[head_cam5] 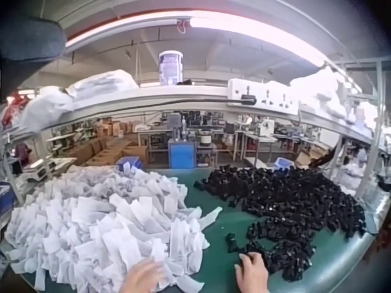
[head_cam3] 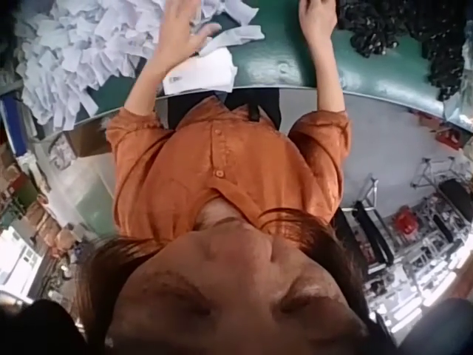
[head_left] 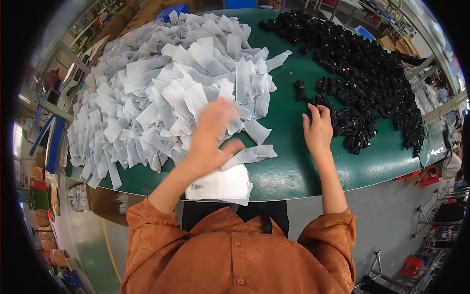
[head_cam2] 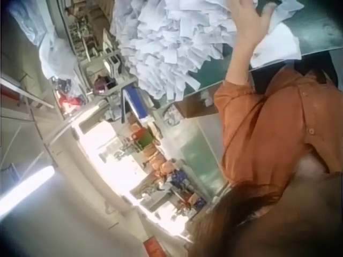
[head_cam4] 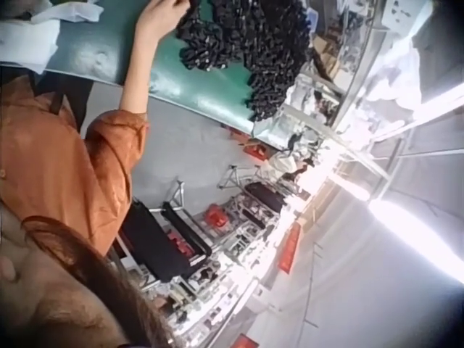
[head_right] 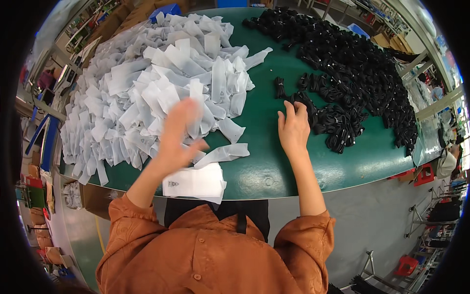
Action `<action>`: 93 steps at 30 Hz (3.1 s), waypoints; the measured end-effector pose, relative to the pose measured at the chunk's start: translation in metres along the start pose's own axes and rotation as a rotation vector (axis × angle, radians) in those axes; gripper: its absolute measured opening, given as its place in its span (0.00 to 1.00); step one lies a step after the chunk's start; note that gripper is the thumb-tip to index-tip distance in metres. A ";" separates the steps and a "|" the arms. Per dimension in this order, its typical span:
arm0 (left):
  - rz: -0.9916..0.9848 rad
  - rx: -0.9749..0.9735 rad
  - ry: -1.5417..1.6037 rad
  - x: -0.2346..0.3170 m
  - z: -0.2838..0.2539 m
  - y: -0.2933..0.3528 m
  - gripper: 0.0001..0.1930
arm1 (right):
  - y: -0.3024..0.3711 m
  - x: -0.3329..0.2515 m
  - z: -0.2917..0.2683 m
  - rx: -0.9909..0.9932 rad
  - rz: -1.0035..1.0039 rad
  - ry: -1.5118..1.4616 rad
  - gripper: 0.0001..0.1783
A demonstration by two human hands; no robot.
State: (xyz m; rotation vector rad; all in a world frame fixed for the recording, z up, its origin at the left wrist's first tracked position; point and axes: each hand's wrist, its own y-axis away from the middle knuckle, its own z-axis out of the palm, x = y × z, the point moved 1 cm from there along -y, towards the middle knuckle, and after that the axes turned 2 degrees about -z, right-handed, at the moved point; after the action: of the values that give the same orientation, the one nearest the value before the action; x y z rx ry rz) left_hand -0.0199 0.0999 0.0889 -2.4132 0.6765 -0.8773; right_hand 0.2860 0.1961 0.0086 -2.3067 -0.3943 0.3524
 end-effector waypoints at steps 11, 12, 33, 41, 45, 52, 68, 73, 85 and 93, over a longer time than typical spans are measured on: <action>0.326 -0.472 -0.482 -0.062 0.072 -0.011 0.36 | -0.035 -0.005 0.047 -0.073 -0.048 0.103 0.16; 0.327 -0.463 -0.488 -0.065 0.073 -0.013 0.37 | -0.037 0.000 0.061 -0.037 -0.074 0.114 0.17; -0.193 -0.305 0.222 0.012 0.035 0.110 0.11 | 0.093 -0.076 -0.053 -0.328 0.407 -0.711 0.22; -0.233 -0.170 0.088 0.032 0.057 0.124 0.07 | 0.110 -0.130 -0.078 -0.276 0.063 -0.629 0.25; -0.333 -0.171 0.214 0.031 0.052 0.126 0.05 | 0.119 -0.136 -0.087 -0.281 0.079 -0.670 0.24; -0.556 -0.208 0.388 0.030 0.045 0.128 0.05 | 0.111 -0.141 -0.101 -0.327 -0.067 -0.663 0.23; -0.616 -0.174 0.483 0.030 0.043 0.127 0.04 | 0.114 -0.145 -0.104 -0.298 -0.110 -0.607 0.25; -0.476 -0.194 0.544 0.034 0.041 0.123 0.05 | 0.110 -0.137 -0.097 -0.411 -0.241 -0.690 0.23; -0.528 -0.301 0.674 0.037 0.030 0.113 0.04 | 0.118 -0.137 -0.097 -0.420 -0.030 -1.085 0.21; -0.494 -0.237 0.743 0.036 0.023 0.085 0.02 | 0.100 -0.150 -0.094 -0.216 0.271 -1.258 0.25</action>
State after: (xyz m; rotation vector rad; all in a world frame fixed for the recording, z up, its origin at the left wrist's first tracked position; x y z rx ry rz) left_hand -0.0040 0.0194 0.0401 -2.4720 0.4356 -2.0526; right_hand 0.2011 0.0120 0.0200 -2.0483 -0.7203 1.9778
